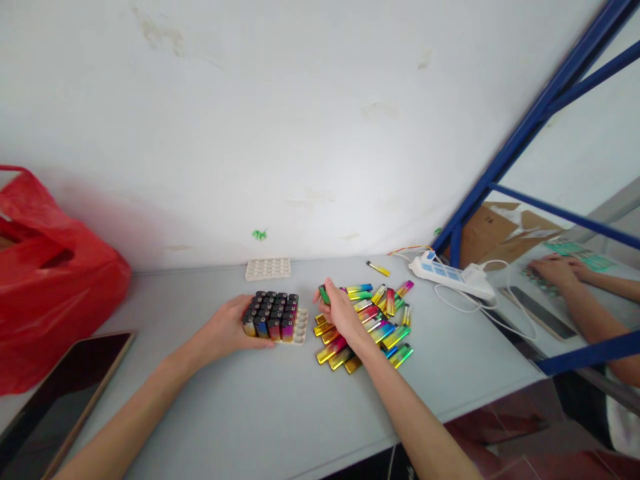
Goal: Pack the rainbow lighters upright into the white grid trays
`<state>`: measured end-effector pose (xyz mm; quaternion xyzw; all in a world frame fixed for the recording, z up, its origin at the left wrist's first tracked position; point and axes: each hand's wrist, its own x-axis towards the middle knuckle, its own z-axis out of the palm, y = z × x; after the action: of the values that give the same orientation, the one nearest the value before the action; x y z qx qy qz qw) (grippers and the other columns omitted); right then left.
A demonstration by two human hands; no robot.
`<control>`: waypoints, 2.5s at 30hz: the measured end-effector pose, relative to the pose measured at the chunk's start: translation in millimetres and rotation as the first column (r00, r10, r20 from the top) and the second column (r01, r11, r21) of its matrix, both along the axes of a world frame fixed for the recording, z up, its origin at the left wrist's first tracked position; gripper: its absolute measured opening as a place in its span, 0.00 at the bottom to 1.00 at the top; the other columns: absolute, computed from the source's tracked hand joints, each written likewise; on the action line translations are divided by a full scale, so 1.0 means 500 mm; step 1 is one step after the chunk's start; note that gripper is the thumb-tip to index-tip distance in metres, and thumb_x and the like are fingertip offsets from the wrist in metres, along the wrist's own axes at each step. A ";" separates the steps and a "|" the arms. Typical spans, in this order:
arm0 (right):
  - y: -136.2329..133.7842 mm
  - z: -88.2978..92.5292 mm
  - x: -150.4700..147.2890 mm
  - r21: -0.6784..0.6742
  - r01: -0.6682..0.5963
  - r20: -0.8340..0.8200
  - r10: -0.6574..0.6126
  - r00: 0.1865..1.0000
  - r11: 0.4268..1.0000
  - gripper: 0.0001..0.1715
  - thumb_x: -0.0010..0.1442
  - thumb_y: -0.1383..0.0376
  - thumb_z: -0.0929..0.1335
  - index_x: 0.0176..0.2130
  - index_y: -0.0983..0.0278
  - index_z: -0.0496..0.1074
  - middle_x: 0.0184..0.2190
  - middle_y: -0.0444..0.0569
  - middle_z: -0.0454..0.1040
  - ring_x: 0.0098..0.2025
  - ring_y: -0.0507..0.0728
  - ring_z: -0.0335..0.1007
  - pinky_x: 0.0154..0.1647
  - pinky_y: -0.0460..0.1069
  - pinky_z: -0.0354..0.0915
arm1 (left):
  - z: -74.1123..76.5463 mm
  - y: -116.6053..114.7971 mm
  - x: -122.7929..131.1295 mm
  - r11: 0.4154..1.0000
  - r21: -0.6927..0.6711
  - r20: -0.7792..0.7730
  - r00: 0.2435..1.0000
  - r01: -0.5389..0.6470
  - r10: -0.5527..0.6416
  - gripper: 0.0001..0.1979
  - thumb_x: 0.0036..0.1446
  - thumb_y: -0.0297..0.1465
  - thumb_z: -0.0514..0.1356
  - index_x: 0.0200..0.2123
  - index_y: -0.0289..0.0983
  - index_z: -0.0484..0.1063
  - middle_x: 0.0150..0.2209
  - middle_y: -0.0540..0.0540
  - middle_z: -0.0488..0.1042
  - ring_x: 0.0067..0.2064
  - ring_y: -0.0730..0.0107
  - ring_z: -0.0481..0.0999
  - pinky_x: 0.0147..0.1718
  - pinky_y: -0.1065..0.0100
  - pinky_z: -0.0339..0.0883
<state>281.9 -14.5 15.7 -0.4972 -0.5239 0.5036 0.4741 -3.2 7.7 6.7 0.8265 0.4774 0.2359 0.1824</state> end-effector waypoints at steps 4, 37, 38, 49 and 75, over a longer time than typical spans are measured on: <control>-0.004 0.000 0.012 0.085 -0.042 0.027 0.040 0.999 0.995 0.32 0.71 0.37 0.63 0.48 0.59 0.77 0.29 0.42 0.69 0.28 0.53 0.65 0.31 0.49 0.64 | 0.002 -0.004 0.002 1.000 -0.003 -0.020 1.000 0.003 -0.003 0.36 0.41 0.53 0.75 0.52 0.44 0.79 0.51 0.44 0.85 0.53 0.49 0.84 0.55 0.58 0.77; -0.012 0.036 0.108 0.350 -0.227 0.561 -0.009 0.828 0.909 0.14 0.74 0.57 0.70 0.55 0.58 0.78 0.49 0.51 0.86 0.52 0.61 0.83 0.59 0.57 0.73 | 0.031 -0.024 0.019 0.999 -0.043 -0.007 1.000 0.024 -0.024 0.37 0.43 0.56 0.74 0.51 0.39 0.78 0.50 0.40 0.84 0.52 0.47 0.82 0.56 0.52 0.75; -0.007 0.036 0.138 0.375 -0.181 0.578 -0.076 0.813 0.909 0.13 0.74 0.57 0.70 0.52 0.59 0.80 0.49 0.52 0.86 0.52 0.62 0.83 0.59 0.58 0.73 | 0.031 -0.024 0.019 0.999 -0.040 -0.009 1.000 0.019 -0.020 0.37 0.43 0.56 0.74 0.50 0.40 0.78 0.50 0.40 0.84 0.52 0.47 0.82 0.56 0.53 0.76; 0.024 0.001 0.303 0.249 -0.154 0.812 -0.120 0.570 0.956 0.09 0.62 0.62 0.76 0.44 0.59 0.87 0.45 0.54 0.86 0.48 0.66 0.82 0.56 0.61 0.72 | 0.024 -0.023 0.017 0.999 -0.024 -0.006 1.000 0.023 -0.024 0.36 0.43 0.58 0.74 0.49 0.41 0.77 0.50 0.40 0.84 0.52 0.45 0.83 0.54 0.53 0.76; -0.027 0.051 0.028 0.011 -0.067 -0.221 0.068 0.973 0.998 0.31 0.60 0.36 0.74 0.41 0.57 0.70 0.23 0.34 0.61 0.20 0.48 0.51 0.18 0.43 0.50 | 0.027 -0.024 0.019 0.999 -0.017 -0.016 0.999 0.033 -0.034 0.35 0.44 0.56 0.74 0.49 0.40 0.77 0.48 0.41 0.84 0.49 0.48 0.83 0.54 0.56 0.75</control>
<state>295.6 -28.1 41.1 -0.4192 -0.4853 0.5708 0.5127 6.2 -4.4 20.0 0.8347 0.4670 0.2218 0.1894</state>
